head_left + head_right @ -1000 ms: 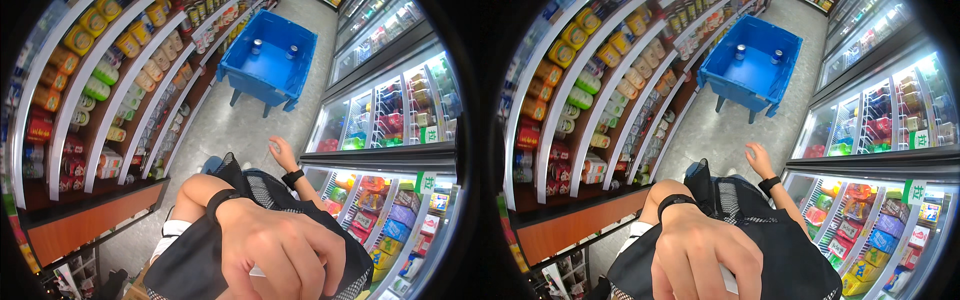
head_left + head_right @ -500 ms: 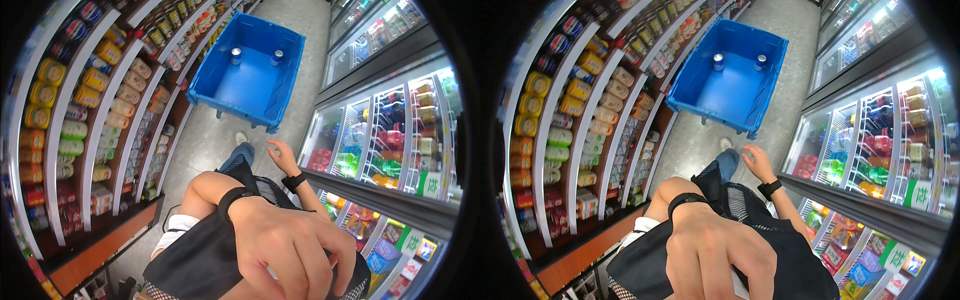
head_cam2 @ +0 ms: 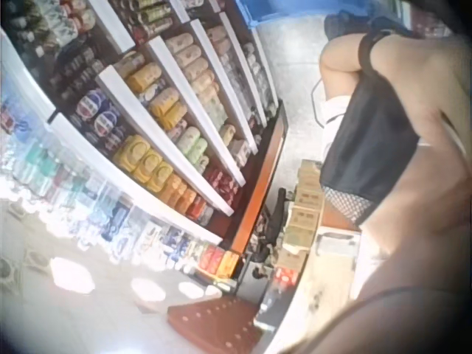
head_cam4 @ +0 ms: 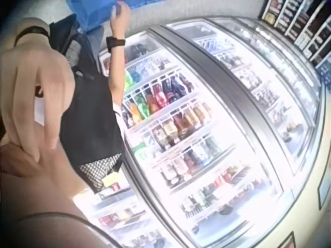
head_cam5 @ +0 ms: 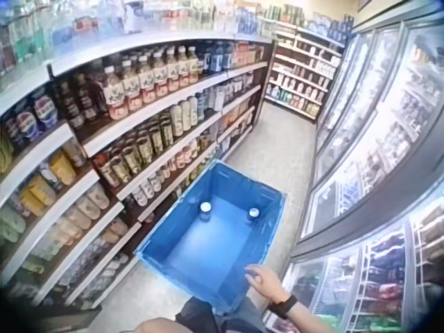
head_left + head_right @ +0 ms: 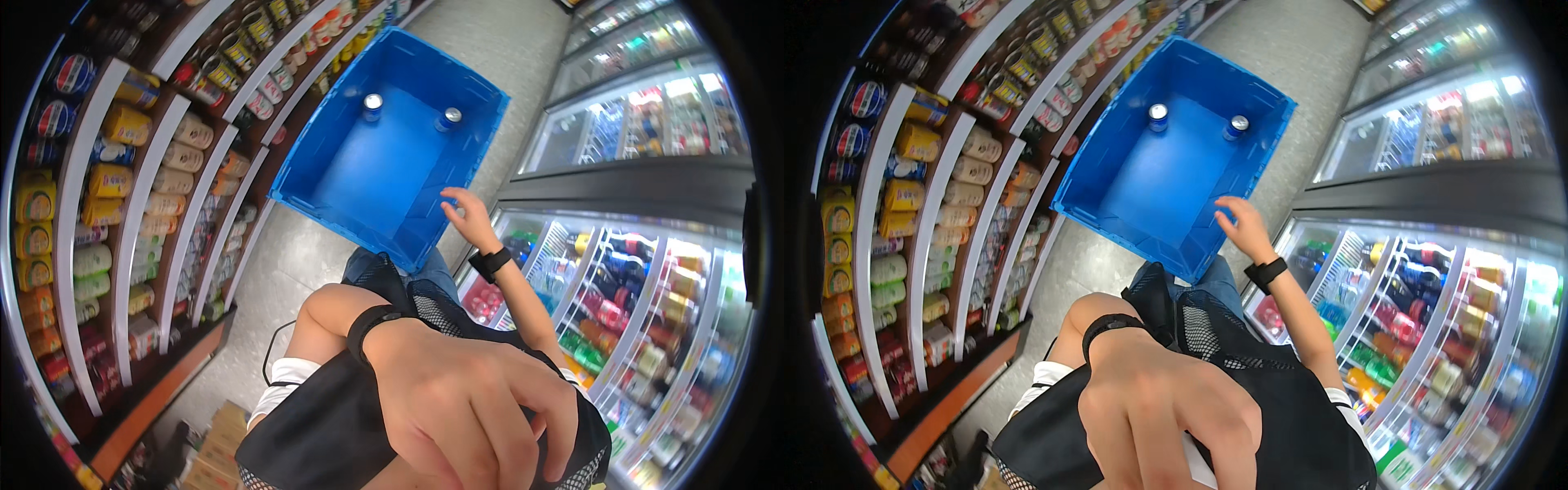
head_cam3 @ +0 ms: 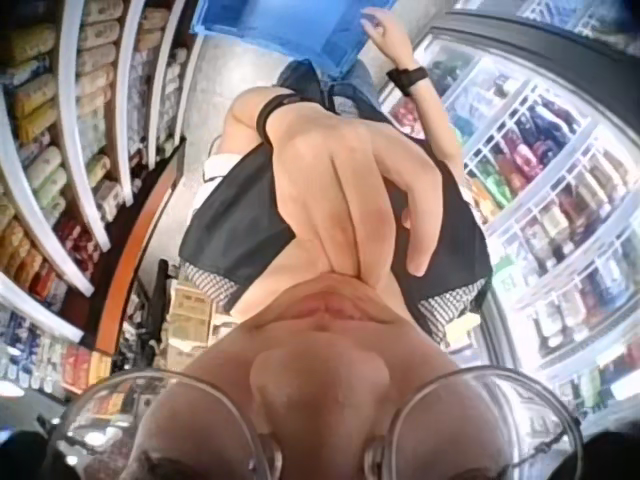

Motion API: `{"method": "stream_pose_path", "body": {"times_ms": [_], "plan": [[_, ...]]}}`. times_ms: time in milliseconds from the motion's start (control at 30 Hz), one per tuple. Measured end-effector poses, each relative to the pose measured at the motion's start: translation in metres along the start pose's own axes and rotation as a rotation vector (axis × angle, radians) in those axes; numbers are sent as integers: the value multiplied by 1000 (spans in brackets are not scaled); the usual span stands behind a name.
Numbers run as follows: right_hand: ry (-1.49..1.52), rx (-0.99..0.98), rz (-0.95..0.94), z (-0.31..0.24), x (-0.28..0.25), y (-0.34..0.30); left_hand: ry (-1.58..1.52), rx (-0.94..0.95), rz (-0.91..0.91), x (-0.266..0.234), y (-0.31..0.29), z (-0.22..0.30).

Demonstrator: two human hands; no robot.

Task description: Restocking various bottled and canned drinks from a plastic crate onto supermarket shelves.

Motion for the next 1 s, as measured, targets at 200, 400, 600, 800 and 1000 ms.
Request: {"method": "stream_pose_path", "body": {"times_ms": [200,400,600,800,1000], "plan": [[-102,-38,-127,70,-14,119,408,43,34,-41,5,-28],[-521,33,-356,188,12,249,727,354,443,-86,7,-60],[-829,397,-686,286,58,284,1113,-99,489,-101,19,-97],[-735,410,-791,336,65,276,1026,-199,387,-109,37,-101],[-831,402,-872,333,74,282,1135,-120,506,-131,18,-113]]}}
Point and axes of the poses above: each hand's wrist, its own y-axis towards the middle knuckle, its own x-axis out of the palm, z = x × y, the point moved 9 cm from there along y, towards the middle knuckle, and after that the axes turned 3 degrees about x, right-handed, at the moved point
